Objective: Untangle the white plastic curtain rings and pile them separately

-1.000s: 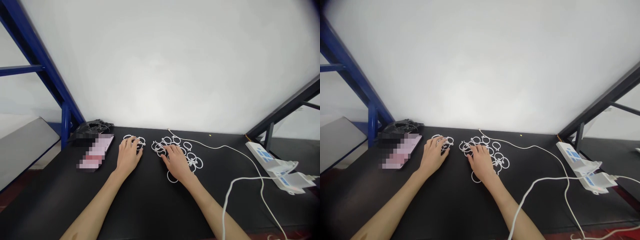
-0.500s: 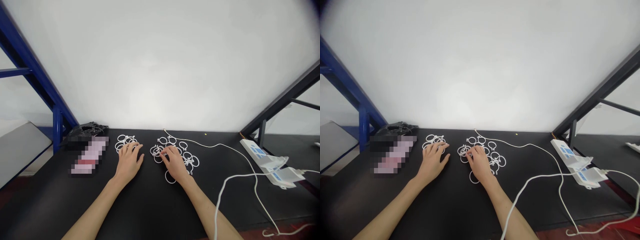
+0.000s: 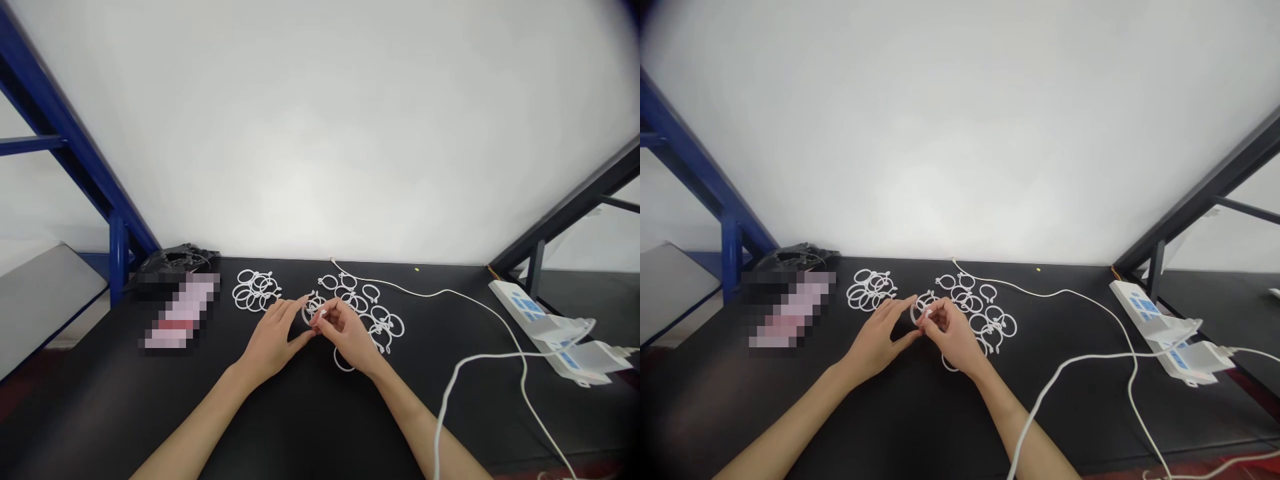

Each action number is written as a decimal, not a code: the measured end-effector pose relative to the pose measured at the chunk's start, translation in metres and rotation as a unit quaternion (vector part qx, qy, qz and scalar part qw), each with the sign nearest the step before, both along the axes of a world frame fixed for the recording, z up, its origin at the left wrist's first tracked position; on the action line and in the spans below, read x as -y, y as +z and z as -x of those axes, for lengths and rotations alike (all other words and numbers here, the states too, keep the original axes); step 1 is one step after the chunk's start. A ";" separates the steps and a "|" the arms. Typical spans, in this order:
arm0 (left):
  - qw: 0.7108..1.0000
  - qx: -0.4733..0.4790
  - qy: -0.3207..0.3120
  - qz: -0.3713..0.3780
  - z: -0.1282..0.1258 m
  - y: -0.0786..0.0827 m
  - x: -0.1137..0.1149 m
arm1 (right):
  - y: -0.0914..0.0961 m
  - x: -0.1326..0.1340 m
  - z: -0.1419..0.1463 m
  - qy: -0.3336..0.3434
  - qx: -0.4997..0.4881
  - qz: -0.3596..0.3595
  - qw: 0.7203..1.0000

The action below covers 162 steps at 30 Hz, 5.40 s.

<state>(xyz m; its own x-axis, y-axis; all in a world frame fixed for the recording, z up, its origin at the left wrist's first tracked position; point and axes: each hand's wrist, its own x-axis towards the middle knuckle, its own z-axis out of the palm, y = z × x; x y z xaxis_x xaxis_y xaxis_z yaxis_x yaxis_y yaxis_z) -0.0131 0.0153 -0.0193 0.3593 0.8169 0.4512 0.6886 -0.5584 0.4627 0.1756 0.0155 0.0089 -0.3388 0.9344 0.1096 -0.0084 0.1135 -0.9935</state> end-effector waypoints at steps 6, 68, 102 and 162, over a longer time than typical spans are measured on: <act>1.000 -0.008 -0.011 -0.006 0.001 0.002 -0.001 | -0.003 -0.003 -0.005 -0.014 0.080 -0.005 0.997; 0.996 -0.090 -0.005 0.003 0.008 -0.001 -0.010 | -0.011 -0.005 -0.005 -0.210 0.301 -0.247 0.897; 0.995 0.099 -0.009 0.017 0.002 0.001 -0.003 | -0.006 -0.001 -0.003 -0.103 0.325 -0.248 0.907; 0.999 0.007 0.047 -0.007 0.006 0.004 -0.007 | -0.013 -0.002 0.000 -0.123 0.305 -0.227 0.917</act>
<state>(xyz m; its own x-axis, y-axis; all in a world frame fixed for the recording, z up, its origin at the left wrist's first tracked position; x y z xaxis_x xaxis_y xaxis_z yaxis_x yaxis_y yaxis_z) -0.0189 0.0226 -0.0155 0.2743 0.8403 0.4677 0.7322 -0.4977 0.4648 0.1753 0.0176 -0.0042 -0.2511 0.8954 0.3677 0.6140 0.4410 -0.6547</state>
